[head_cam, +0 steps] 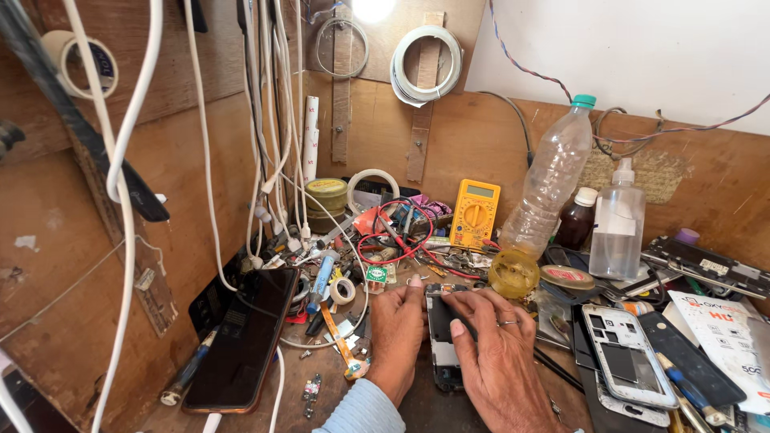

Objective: The person applies adhesive tape to a disassembled mobile phone chassis, then uses a toothbrush to clean the internal circuit board. The person handles the phone chassis, adhesive tape, toothbrush, and a plastic bottle containing liquid.

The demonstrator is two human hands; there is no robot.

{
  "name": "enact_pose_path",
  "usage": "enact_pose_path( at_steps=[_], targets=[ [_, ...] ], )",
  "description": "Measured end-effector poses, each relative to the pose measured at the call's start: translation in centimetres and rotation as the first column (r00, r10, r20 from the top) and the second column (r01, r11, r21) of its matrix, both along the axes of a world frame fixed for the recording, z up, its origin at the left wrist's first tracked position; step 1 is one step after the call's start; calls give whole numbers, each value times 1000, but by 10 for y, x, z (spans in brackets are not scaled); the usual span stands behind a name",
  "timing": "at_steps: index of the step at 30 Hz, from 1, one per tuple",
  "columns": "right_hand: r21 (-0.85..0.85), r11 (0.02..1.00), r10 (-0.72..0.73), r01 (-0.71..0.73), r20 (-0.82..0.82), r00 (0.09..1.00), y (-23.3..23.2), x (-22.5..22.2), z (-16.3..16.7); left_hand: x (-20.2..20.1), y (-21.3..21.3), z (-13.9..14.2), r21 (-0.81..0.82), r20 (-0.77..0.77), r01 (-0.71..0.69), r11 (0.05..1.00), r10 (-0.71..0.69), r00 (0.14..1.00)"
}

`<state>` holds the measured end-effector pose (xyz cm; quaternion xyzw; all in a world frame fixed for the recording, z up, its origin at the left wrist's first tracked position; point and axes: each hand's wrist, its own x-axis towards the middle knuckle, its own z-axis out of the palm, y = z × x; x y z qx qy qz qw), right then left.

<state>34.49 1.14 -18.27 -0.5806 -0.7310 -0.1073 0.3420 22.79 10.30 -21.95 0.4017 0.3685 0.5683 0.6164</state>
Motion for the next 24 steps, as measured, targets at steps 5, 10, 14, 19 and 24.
enact_pose_path(
  at_steps=[5, 10, 14, 19, 24],
  targets=[
    [22, 999, 23, -24, 49, 999, 1, -1, -3, 0, -1, 3, -1, -73, -39, 999, 39, 997],
    [30, 999, 19, -21, 80, 997, 2, -3, -3, 0, -5, 5, 61, -200, -86, 994, 96, 975],
    [22, 999, 35, -37, 88, 995, 1, -3, -1, 1, -7, 9, 52, -181, -86, 995, 94, 979],
    [-1, 999, 40, -40, 102, 994, -1, -4, 0, 1, -7, 7, 26, -28, -30, 999, 31, 999],
    [-27, 999, 35, -30, 205, 978, -2, -5, -1, 0, -7, -1, 68, -79, -63, 996, 69, 995]
  ],
)
